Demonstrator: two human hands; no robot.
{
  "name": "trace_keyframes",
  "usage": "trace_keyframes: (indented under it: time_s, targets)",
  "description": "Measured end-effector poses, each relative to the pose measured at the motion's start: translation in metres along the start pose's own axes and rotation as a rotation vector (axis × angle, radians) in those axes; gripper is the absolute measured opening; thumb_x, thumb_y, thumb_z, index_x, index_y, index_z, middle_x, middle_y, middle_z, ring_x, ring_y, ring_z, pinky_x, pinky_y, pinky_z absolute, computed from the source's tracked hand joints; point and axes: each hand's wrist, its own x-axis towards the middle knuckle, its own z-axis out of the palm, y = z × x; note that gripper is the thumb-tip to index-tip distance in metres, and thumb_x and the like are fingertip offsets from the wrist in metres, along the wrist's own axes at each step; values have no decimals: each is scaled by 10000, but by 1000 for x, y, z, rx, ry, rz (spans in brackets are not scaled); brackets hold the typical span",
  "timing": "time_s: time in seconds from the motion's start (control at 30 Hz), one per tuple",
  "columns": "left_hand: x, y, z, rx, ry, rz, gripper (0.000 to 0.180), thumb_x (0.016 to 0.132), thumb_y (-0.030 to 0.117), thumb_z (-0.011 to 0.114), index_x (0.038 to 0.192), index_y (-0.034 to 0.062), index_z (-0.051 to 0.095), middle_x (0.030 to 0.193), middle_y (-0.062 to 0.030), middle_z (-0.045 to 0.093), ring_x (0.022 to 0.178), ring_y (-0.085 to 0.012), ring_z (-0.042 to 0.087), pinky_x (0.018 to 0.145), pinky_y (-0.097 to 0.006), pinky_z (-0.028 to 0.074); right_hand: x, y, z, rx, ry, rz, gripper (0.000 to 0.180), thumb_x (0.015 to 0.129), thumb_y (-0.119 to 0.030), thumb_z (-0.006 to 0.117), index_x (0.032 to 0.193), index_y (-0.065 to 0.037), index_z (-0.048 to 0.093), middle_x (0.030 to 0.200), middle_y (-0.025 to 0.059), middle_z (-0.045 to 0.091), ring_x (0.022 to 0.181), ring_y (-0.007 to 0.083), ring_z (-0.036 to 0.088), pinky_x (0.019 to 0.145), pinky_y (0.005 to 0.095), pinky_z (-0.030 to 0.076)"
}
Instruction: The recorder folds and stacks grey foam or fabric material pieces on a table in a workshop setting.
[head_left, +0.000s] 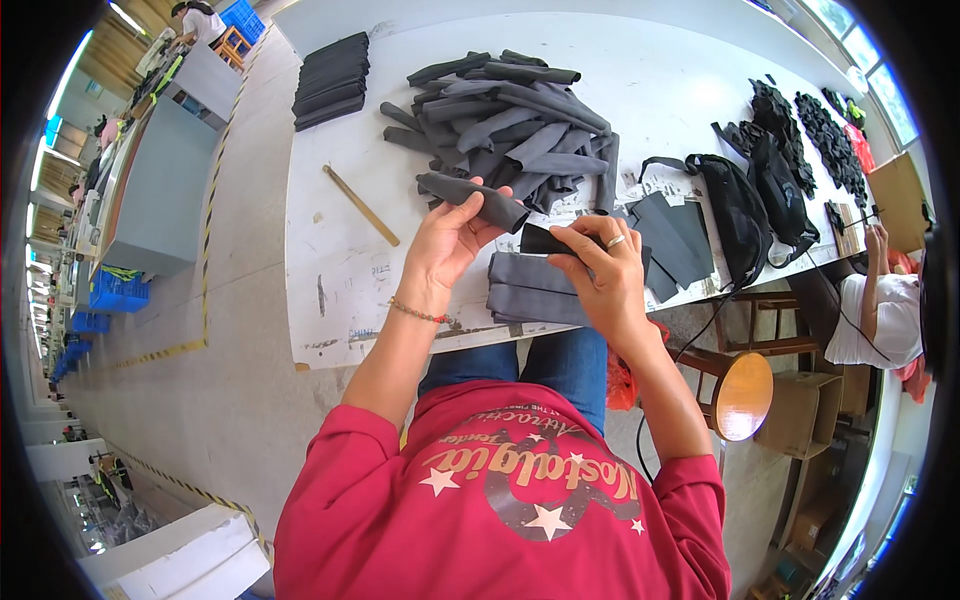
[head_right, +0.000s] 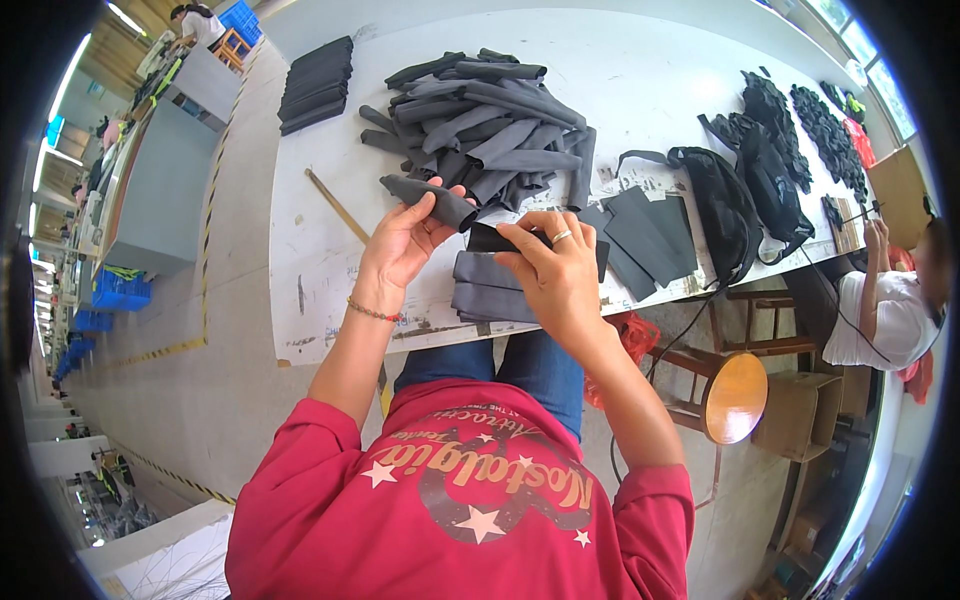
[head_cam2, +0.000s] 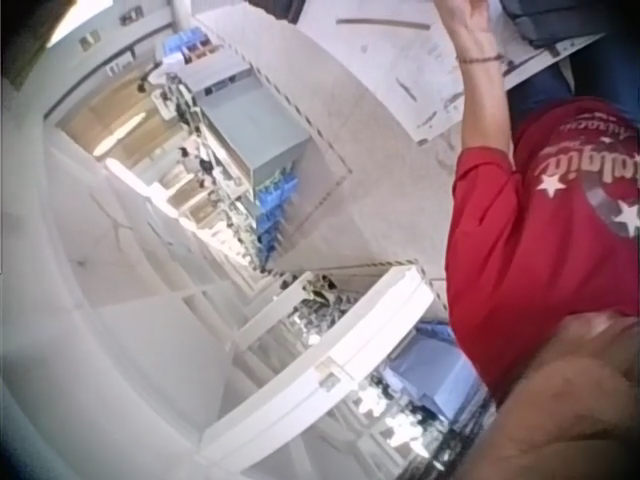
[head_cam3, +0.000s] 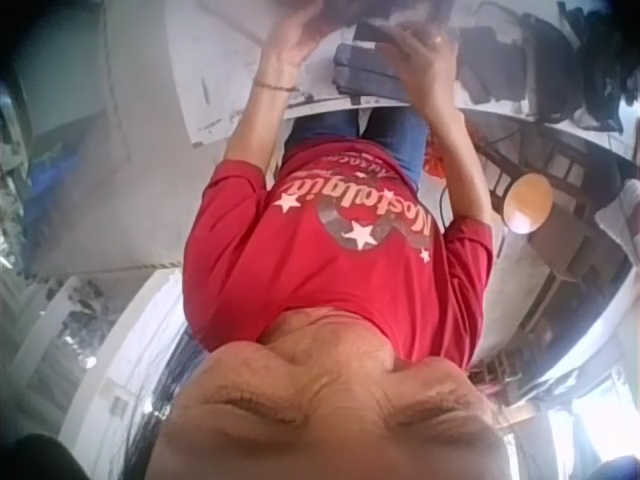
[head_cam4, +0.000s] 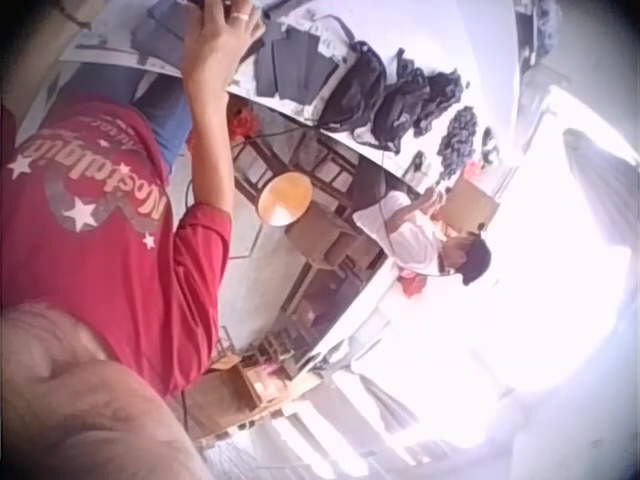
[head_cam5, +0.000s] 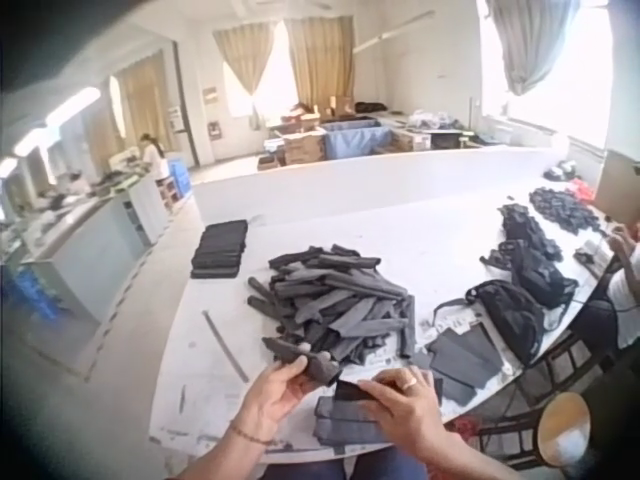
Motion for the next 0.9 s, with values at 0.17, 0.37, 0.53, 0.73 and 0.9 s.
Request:
trace_keyframes:
  time_s: [0.17,0.37,0.53,0.73,0.9]
  targets:
    - [-6,-6,5,12,-53,-26,344,944,56,598,1268,44,481,1255,-276,575,1115,-343,627,943,-463,557,4,2,0,-159,103,-125,311,715,-112,775,1019,-111,706,946,5,589,868,216,564,811,376,403]
    - [-15,-8,21,-15,-61,4,325,963,56,560,1271,35,457,1273,-293,557,1112,-367,626,939,-481,559,6,-1,1,-270,210,-224,304,700,-64,783,993,-105,715,902,6,593,817,211,571,781,362,398]
    - [-16,-3,26,-58,-92,26,276,964,69,567,1227,49,483,1275,-302,554,1097,-377,632,935,-488,558,9,-5,-3,-215,203,-176,276,726,-73,772,995,-96,714,902,15,595,813,215,564,772,367,394]
    - [-16,-3,30,-65,-93,18,227,963,82,578,1182,60,525,1261,-296,567,1081,-376,641,938,-492,554,11,-4,-6,-218,179,-161,254,751,-86,762,1000,-90,713,898,22,594,814,222,562,769,370,392]
    - [-17,-1,30,-61,-114,15,265,968,84,568,1218,52,488,1269,-303,556,1089,-388,634,933,-499,555,12,-4,-8,-228,165,-172,262,750,-94,762,1007,-93,711,900,20,590,823,221,563,768,369,393]
